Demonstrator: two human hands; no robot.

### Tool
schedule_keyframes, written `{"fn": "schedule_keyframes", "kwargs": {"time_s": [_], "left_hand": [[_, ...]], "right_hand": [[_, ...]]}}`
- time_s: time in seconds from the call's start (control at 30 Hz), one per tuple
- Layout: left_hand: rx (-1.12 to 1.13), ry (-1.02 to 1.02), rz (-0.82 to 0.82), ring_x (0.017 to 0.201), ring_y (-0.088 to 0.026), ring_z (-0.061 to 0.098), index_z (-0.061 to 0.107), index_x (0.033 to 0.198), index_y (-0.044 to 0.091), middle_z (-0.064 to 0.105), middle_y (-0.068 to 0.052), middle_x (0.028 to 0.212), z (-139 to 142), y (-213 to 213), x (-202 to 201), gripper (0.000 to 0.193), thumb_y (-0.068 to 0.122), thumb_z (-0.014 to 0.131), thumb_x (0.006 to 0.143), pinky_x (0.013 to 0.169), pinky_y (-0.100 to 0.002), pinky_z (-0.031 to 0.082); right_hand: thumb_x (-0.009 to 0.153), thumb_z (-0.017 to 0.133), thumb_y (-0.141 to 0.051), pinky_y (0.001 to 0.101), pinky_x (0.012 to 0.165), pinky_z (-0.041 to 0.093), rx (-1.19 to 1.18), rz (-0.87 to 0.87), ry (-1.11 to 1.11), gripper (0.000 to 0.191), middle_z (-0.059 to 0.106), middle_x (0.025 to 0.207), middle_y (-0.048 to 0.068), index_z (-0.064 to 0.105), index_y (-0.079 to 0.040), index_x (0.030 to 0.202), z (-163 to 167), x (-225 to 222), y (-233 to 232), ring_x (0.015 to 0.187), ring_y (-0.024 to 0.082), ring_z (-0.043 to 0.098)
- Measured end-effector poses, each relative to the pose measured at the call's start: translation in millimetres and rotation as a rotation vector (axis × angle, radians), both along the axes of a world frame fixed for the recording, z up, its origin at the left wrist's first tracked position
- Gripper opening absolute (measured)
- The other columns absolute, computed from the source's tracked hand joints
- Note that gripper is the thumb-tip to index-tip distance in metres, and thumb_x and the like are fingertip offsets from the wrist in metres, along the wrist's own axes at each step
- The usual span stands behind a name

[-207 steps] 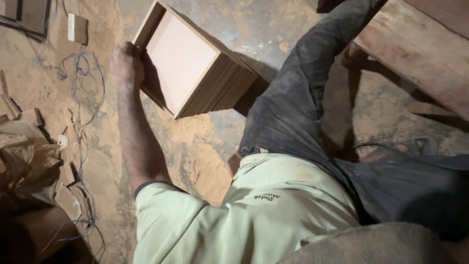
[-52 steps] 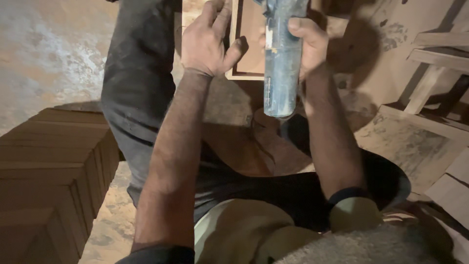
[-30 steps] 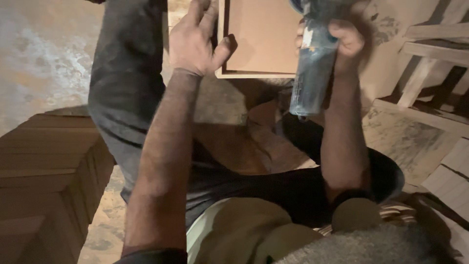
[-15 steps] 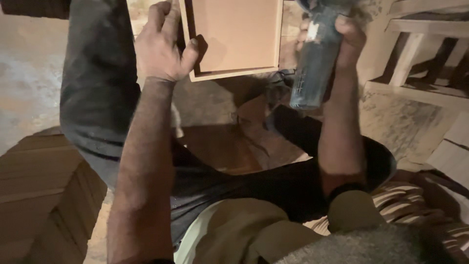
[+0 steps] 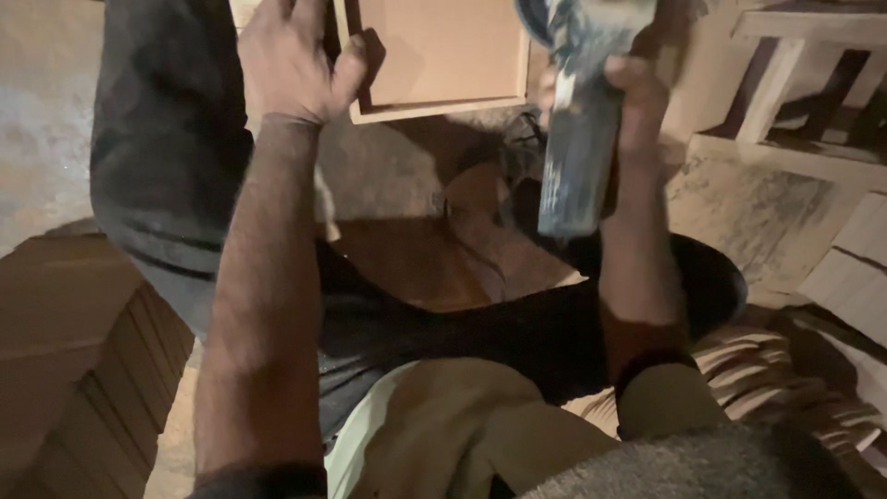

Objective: The person sits on the floor of a woodworking workshop and sands wooden box frames with a handheld angle grinder sander. They hold each box steady with one hand, run the sander over its edges and surfaces, turn boxes over to sand other sides, and set finished boxes aside.

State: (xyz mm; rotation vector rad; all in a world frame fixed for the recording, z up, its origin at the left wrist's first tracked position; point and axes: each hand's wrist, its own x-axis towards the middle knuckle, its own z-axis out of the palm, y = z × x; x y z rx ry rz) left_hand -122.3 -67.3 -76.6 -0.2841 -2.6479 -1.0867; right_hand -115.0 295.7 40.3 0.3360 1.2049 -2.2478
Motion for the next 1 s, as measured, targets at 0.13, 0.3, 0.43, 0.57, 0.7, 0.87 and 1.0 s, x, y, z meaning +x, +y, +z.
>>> {"fn": "schedule_keyframes", "kwargs": {"time_s": [0.13, 0.3, 0.43, 0.57, 0.7, 0.87, 1.0], "left_hand": [[-0.014, 0.038, -0.011, 0.087, -0.04, 0.065, 0.067, 0.115, 0.005, 0.063, -0.02, 0.101, -3.6, -1.5, 3.1, 0.048, 0.051, 0.061, 0.101, 0.072, -0.049, 0.052], [-0.048, -0.034, -0.034, 0.087, -0.041, 0.065, 0.066, 0.107, 0.007, 0.065, -0.016, 0.095, -12.2, -1.8, 7.2, 0.041, 0.047, 0.064, 0.099, 0.075, -0.051, 0.053], [-0.045, 0.037, -0.021, 0.091, -0.042, 0.064, 0.065, 0.117, 0.006, 0.064, -0.02, 0.104, -14.4, -1.0, 11.0, 0.045, 0.045, 0.065, 0.096, 0.074, -0.052, 0.051], [0.003, 0.101, 0.007, 0.095, -0.042, 0.064, 0.053, 0.132, 0.003, 0.06, -0.022, 0.117, -8.1, 1.5, 15.1, 0.054, 0.044, 0.066, 0.098, 0.078, -0.051, 0.052], [0.092, 0.093, -0.005, 0.103, -0.042, 0.066, 0.045, 0.14, 0.003, 0.056, -0.023, 0.126, 1.7, 5.4, 18.5, 0.061, 0.044, 0.065, 0.099, 0.083, -0.05, 0.055], [0.151, 0.069, 0.01, 0.098, -0.041, 0.066, 0.043, 0.143, 0.001, 0.06, -0.018, 0.115, -5.8, 0.2, -2.8, 0.065, 0.045, 0.067, 0.102, 0.081, -0.05, 0.055], [-0.039, 0.228, -0.042, 0.114, -0.041, 0.062, 0.052, 0.139, 0.007, 0.058, -0.019, 0.125, -31.4, -9.8, -20.5, 0.051, 0.043, 0.068, 0.107, 0.093, -0.048, 0.054]], "right_hand": [[0.1, 0.074, -0.024, 0.037, 0.094, 0.061, -0.233, 0.055, -0.255, 0.055, 0.064, 0.119, 0.02, 0.046, 0.004, 0.138, -5.0, 44.6, 22.4, 0.103, 0.025, 0.069], [0.1, 0.075, -0.019, 0.0406, 0.103, 0.056, -0.476, 0.156, -0.305, 0.054, 0.063, 0.124, 0.019, 0.043, 0.002, 0.139, -24.4, 98.6, 34.2, 0.114, 0.027, 0.065], [0.092, 0.076, -0.019, 0.0442, 0.104, 0.055, -0.408, 0.107, -0.385, 0.071, 0.061, 0.128, 0.019, 0.041, 0.002, 0.15, -8.9, 150.6, 25.9, 0.113, 0.029, 0.064], [0.095, 0.075, -0.025, 0.0431, 0.097, 0.055, -0.231, -0.034, -0.277, 0.069, 0.061, 0.124, 0.023, 0.043, 0.008, 0.147, 23.2, 193.2, 18.8, 0.108, 0.031, 0.064], [0.087, 0.076, -0.029, 0.0461, 0.097, 0.056, -0.168, -0.138, -0.278, 0.074, 0.062, 0.124, 0.023, 0.044, 0.008, 0.143, 28.3, 192.5, 31.7, 0.108, 0.033, 0.066], [0.089, 0.077, -0.025, 0.0456, 0.102, 0.058, -0.173, -0.114, -0.104, 0.074, 0.062, 0.127, 0.021, 0.043, 0.004, 0.149, 6.4, 173.8, 54.8, 0.111, 0.031, 0.068], [0.094, 0.075, -0.023, 0.0408, 0.093, 0.059, -0.201, -0.113, -0.012, 0.064, 0.064, 0.118, 0.023, 0.046, 0.009, 0.141, -8.8, 167.7, 50.3, 0.103, 0.03, 0.069]]}}
